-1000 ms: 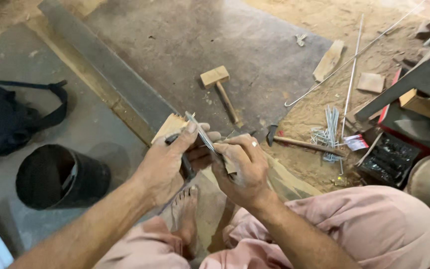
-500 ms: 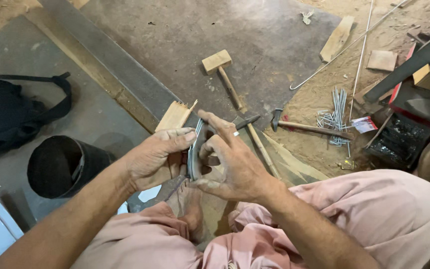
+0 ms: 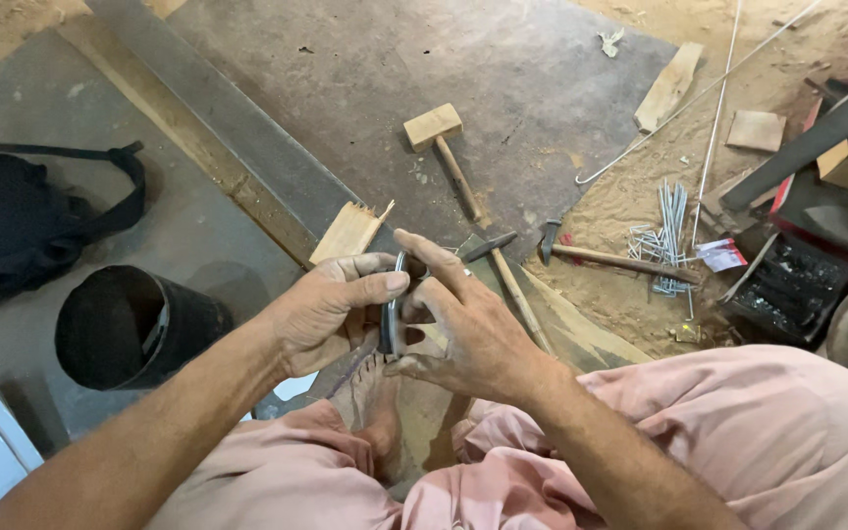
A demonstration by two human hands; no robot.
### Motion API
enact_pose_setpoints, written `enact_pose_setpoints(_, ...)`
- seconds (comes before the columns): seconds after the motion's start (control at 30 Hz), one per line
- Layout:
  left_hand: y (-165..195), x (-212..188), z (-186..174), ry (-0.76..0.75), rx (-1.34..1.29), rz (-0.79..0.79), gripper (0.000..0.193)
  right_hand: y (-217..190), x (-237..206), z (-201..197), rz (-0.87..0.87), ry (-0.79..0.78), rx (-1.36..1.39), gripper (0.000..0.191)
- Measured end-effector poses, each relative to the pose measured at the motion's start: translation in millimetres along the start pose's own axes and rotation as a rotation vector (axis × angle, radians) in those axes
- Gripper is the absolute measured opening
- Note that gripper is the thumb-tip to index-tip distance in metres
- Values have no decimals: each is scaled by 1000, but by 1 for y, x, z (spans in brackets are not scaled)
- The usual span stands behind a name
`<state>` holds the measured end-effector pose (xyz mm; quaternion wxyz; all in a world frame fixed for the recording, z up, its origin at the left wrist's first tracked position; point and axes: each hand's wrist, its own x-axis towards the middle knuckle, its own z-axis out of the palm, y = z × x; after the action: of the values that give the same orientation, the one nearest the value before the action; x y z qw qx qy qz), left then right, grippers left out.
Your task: The person sits on the floor and trims white insole-shaped pieces with shears, cutting excess material from their edges. They then place a trimmed piece on a metal form and hammer it with a mallet, and stack the finished pieces in a pile.
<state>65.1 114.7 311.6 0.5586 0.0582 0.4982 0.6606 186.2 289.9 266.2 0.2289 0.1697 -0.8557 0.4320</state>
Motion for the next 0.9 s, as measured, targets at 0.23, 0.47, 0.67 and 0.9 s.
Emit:
enact_pose_setpoints(0.23, -7, 1, -7, 74, -32, -82, 35, 5, -4, 0, 13, -28, -6, 54)
enact_pose_setpoints(0.47, -2, 4, -29, 148, 128, -90, 34, 18, -1, 5, 6, -86, -22, 51)
enact_pose_setpoints(0.67, -2, 18, -67, 141, 107, -192, 48, 38, 18, 31, -25, -146, -68, 53)
enact_pose_setpoints(0.9, -42, 62, -160, 159, 45, -183, 52, 91, 46, 70, 68, -313, -71, 50)
